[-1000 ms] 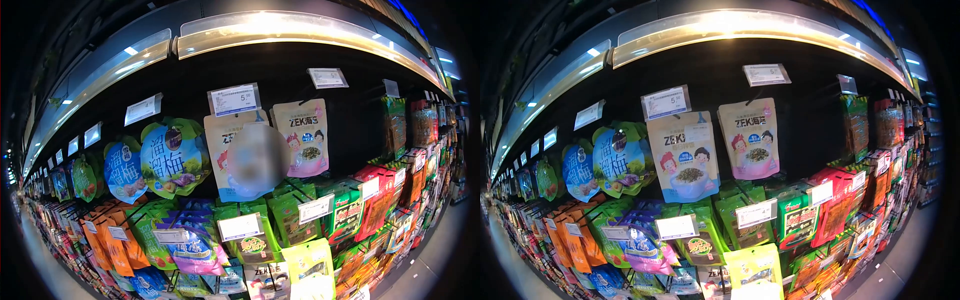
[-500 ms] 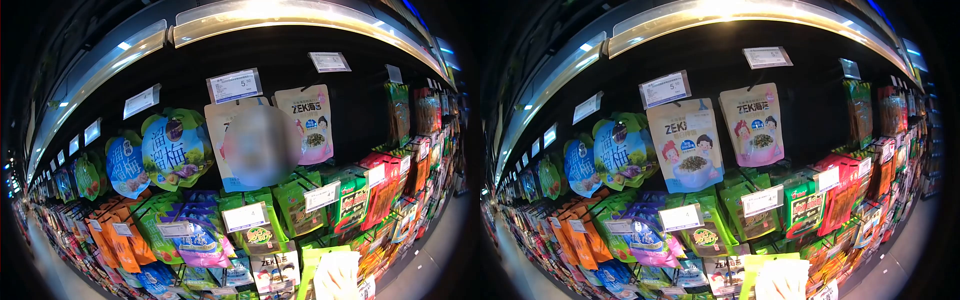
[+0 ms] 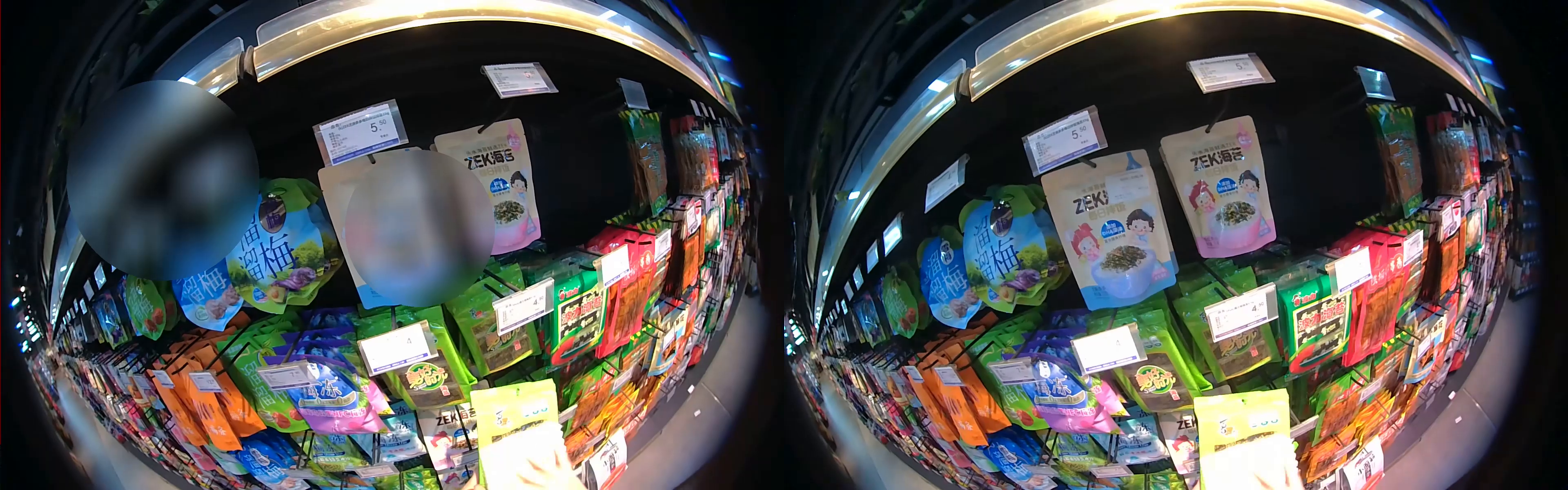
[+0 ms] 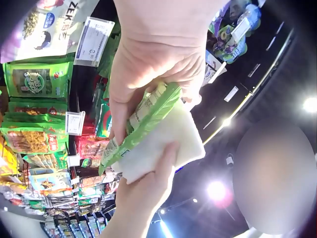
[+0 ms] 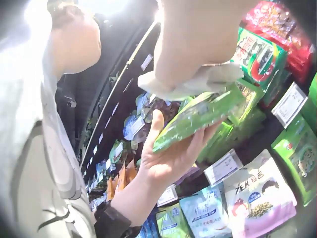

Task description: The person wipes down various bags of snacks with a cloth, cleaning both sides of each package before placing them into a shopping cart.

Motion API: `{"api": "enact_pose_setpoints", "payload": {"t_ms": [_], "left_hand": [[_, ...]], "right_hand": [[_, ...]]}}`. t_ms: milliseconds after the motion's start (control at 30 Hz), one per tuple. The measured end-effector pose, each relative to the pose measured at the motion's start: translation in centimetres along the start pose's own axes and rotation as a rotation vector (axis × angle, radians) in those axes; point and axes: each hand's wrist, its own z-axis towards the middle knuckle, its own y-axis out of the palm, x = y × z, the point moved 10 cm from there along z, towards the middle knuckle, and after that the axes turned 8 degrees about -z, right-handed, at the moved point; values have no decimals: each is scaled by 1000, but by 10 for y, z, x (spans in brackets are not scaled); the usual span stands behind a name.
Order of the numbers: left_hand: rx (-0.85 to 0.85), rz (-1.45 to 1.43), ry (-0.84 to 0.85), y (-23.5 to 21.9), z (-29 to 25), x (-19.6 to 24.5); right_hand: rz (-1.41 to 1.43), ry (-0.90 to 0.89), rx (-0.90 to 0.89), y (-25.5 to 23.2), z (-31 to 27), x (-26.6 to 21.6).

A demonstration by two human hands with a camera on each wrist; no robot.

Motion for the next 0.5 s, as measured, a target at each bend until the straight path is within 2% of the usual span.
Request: {"api": "enact_pose_setpoints", "payload": {"t_ms": [233, 300, 500], "left_hand": [[79, -225, 60, 7, -10, 9], [71, -57, 54, 22, -23, 19], [-33, 7, 66, 12, 11, 20]], "right_hand": [[249, 228, -202, 5, 3, 10], [318, 296, -263, 6, 1, 12], [513, 522, -403, 1, -10, 29]]}}
